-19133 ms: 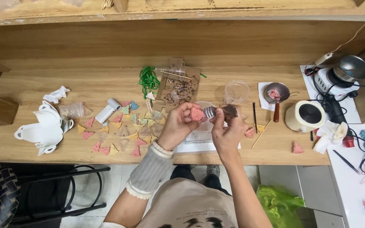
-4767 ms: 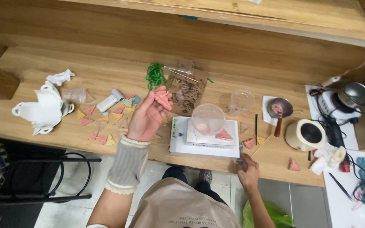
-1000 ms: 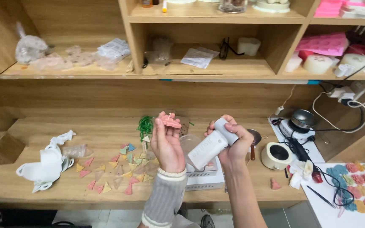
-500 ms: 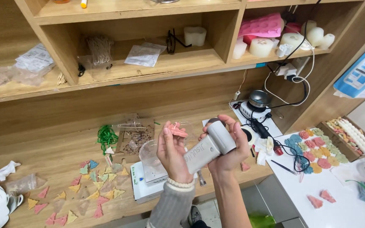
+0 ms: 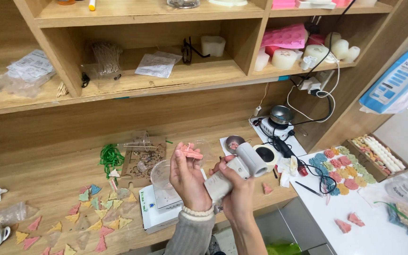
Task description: Painting or cleaning small pink wax figurines on a scale and workbench.
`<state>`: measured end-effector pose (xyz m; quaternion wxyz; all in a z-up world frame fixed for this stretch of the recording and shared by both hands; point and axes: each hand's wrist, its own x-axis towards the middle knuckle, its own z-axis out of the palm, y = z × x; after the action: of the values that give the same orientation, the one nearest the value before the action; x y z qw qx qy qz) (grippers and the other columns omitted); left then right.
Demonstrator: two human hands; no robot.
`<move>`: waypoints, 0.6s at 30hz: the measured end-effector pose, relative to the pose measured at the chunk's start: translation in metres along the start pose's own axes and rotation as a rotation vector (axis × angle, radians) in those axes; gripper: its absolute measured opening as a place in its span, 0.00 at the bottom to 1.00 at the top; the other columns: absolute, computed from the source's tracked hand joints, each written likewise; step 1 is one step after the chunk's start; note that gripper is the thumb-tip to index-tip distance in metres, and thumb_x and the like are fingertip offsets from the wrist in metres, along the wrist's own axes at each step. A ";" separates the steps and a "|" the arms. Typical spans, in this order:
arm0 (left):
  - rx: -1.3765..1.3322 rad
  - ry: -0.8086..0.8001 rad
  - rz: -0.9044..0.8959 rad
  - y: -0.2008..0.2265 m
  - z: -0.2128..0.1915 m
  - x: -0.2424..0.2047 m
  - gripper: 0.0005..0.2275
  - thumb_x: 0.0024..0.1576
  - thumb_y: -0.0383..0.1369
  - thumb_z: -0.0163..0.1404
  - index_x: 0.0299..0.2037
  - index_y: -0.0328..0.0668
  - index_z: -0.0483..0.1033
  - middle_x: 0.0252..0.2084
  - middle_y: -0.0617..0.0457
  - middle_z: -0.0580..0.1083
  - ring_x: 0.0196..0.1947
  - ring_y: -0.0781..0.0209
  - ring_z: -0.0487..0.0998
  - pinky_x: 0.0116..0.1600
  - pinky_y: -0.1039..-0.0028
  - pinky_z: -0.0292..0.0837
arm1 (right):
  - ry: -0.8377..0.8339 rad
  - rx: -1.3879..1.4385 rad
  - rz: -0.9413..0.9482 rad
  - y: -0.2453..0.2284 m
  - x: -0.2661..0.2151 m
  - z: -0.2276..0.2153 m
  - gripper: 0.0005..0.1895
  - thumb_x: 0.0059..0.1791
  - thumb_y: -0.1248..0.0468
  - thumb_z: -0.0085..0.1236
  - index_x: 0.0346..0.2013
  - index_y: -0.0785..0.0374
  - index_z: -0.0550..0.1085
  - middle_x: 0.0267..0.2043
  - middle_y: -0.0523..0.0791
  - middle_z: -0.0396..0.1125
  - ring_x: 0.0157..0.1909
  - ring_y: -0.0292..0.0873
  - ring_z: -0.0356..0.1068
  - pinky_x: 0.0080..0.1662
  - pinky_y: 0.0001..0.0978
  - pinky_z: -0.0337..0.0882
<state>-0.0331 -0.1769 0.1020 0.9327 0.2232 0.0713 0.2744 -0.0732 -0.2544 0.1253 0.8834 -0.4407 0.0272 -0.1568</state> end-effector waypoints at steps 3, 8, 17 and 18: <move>0.064 -0.029 -0.041 0.013 -0.012 0.006 0.16 0.63 0.36 0.49 0.54 0.30 0.73 0.45 0.45 0.76 0.49 0.53 0.76 0.55 0.64 0.76 | -0.118 0.044 0.056 -0.005 0.018 -0.036 0.16 0.41 0.73 0.61 0.42 0.68 0.68 0.38 0.49 0.67 0.37 0.44 0.70 0.42 0.41 0.75; 0.045 -0.037 -0.076 0.053 -0.053 0.023 0.19 0.64 0.38 0.49 0.56 0.26 0.70 0.47 0.44 0.74 0.53 0.54 0.74 0.59 0.65 0.73 | -0.512 0.612 0.285 -0.024 0.035 -0.080 0.13 0.41 0.74 0.58 0.37 0.69 0.67 0.31 0.48 0.62 0.32 0.43 0.67 0.36 0.44 0.78; 0.040 -0.040 -0.077 0.075 -0.072 0.035 0.22 0.65 0.41 0.47 0.62 0.28 0.67 0.46 0.44 0.70 0.57 0.56 0.71 0.62 0.66 0.68 | -0.825 1.231 0.271 -0.019 0.030 -0.107 0.11 0.42 0.78 0.61 0.33 0.69 0.66 0.25 0.45 0.64 0.23 0.39 0.68 0.26 0.27 0.74; 0.034 -0.076 -0.073 0.073 -0.075 0.036 0.23 0.66 0.42 0.48 0.62 0.28 0.67 0.44 0.44 0.69 0.57 0.56 0.70 0.63 0.66 0.68 | -0.857 1.257 0.284 -0.019 0.030 -0.110 0.11 0.42 0.78 0.61 0.32 0.70 0.66 0.25 0.46 0.65 0.23 0.41 0.69 0.25 0.29 0.76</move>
<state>-0.0575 -0.0743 0.0680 0.9402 0.2463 0.0486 0.2304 -0.0704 -0.3586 0.0756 0.9126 0.1292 -0.3550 0.1566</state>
